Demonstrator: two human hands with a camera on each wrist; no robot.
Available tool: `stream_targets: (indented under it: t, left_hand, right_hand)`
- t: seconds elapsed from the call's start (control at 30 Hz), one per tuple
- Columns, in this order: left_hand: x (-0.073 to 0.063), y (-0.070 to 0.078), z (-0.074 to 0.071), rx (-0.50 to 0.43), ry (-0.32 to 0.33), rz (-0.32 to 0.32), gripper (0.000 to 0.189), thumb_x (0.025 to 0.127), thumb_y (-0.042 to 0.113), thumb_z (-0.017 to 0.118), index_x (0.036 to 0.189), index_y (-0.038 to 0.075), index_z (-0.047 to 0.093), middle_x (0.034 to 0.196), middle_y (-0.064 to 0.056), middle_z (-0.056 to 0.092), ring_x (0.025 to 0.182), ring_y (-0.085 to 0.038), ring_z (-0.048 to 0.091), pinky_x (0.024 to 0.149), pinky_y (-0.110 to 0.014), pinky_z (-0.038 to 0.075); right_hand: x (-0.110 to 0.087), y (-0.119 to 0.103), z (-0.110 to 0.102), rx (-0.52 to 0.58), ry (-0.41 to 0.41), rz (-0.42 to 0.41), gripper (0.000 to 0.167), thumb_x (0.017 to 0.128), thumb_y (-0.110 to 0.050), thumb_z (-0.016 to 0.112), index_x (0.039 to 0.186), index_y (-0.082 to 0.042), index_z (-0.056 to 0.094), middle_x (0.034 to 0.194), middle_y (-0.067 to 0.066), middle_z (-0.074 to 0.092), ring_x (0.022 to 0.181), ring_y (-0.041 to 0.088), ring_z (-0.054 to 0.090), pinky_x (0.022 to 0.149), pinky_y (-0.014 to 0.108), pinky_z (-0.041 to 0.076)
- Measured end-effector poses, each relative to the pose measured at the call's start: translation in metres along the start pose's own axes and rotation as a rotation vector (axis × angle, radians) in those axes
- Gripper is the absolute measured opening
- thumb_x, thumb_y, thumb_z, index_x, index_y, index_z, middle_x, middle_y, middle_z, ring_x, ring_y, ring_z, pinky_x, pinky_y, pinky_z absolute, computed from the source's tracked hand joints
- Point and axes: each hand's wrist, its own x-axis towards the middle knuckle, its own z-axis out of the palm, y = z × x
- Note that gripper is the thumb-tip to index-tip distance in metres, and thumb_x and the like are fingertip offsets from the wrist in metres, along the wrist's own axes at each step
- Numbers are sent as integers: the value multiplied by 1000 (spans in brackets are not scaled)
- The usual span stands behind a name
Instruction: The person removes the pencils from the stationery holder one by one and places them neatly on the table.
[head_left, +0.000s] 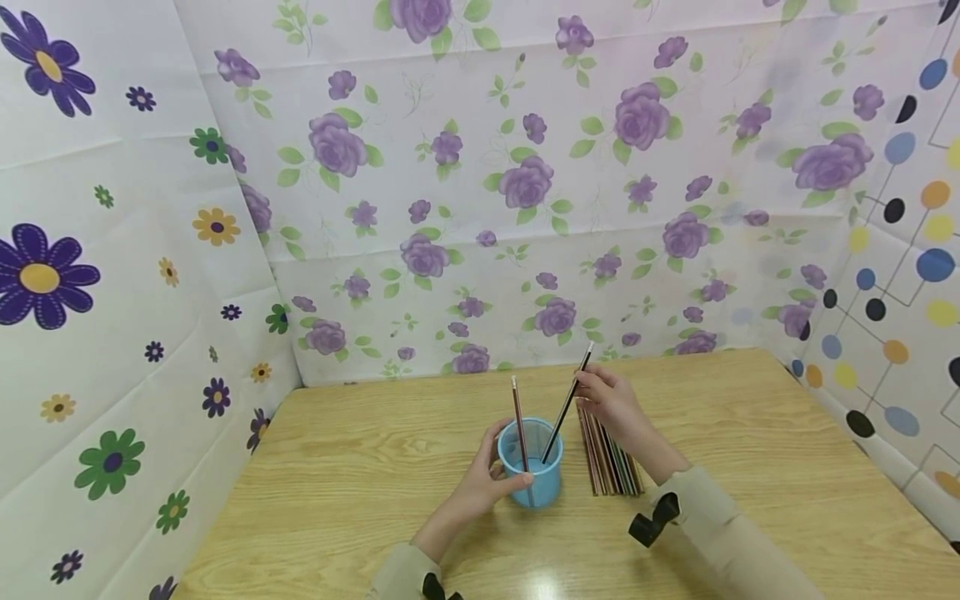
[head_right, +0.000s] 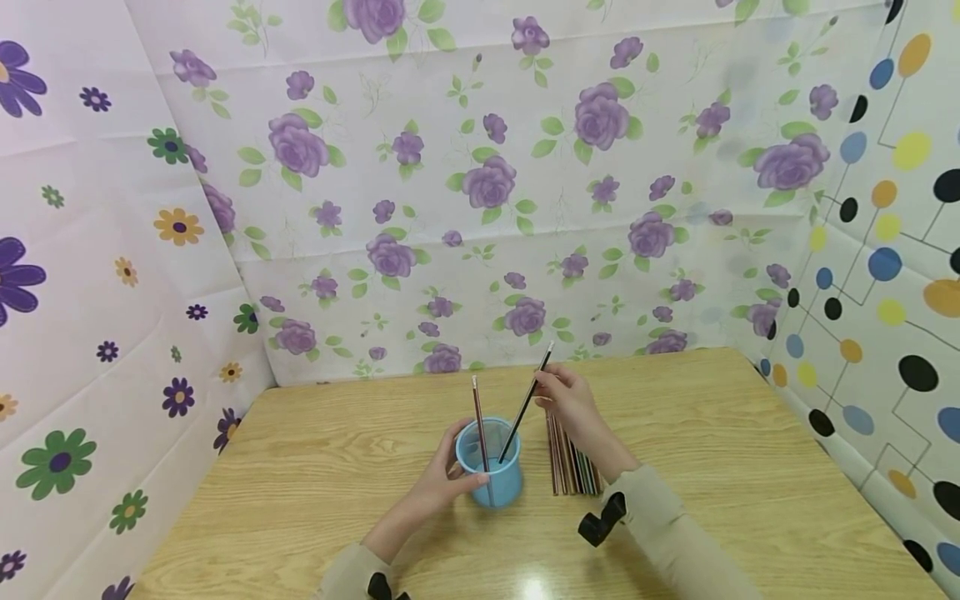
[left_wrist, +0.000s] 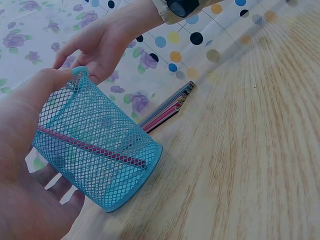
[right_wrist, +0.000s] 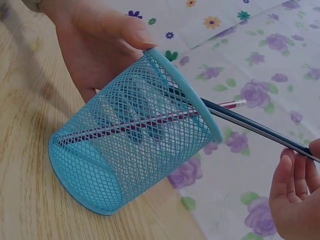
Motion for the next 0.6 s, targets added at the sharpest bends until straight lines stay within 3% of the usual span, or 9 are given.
stream_targets:
  t: [0.17, 0.43, 0.6]
  left_hand:
    - [0, -1, 0, 4, -1, -1, 83, 94, 22, 72, 157, 19, 19, 151, -18, 37, 140, -35, 35, 114, -57, 30]
    - [1, -3, -1, -1, -3, 6, 86, 94, 21, 72, 158, 12, 15, 152, -18, 37, 141, -35, 35, 114, -56, 30]
    - [0, -3, 0, 6, -1, 6, 86, 94, 22, 72, 158, 12, 15, 152, -18, 36, 142, -35, 33, 115, -57, 29]
  right_hand:
    - [1, 0, -3, 42, 7, 2, 5, 103, -10, 54, 104, -5, 55, 92, -2, 60, 78, 7, 61, 72, 21, 56]
    - [3, -1, -9, 69, 31, 26, 17, 104, -12, 54, 116, 0, 49, 94, -1, 60, 77, 6, 61, 76, 21, 56]
    - [2, -2, -12, 87, 42, 18, 13, 104, -10, 52, 114, -2, 49, 93, -1, 60, 76, 7, 62, 74, 21, 56]
